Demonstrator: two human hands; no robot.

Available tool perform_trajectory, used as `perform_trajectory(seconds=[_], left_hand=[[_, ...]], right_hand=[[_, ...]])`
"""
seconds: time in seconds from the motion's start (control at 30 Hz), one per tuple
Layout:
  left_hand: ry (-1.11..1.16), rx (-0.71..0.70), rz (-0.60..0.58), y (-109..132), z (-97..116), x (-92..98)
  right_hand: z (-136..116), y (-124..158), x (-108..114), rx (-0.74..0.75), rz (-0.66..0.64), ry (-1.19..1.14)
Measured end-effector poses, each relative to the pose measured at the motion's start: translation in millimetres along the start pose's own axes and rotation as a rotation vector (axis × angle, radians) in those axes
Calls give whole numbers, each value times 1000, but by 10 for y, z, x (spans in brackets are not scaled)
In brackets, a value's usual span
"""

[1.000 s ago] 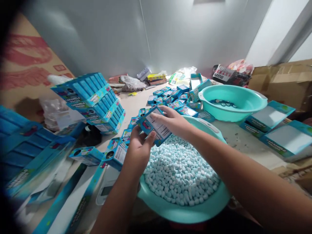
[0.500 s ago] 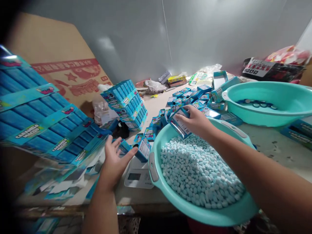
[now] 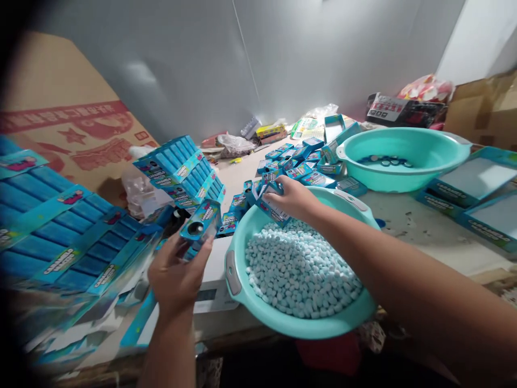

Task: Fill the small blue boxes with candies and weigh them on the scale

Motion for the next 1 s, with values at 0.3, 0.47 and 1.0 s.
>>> perform_trajectory(seconds=[0.3,0.47,1.0], left_hand=[[-397,-776,-381,-259,292,-36],[-410,-777,-458,-231,205,-6],[89,13,-231,-290,-255,-29]], right_hand=[[-15,14,38,30,83,-29],[-24,-4,50,27,75,-14],[80,22,-119,-62,-171,189]])
Point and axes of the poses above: each hand's wrist, its own y-axis away from the middle knuckle, its own x-axis out of the back of the hand, z = x × y, the point moved 4 cm from there along -y, towards the middle knuckle, and after that the axes turned 6 degrees about y, right-handed, at the moved point
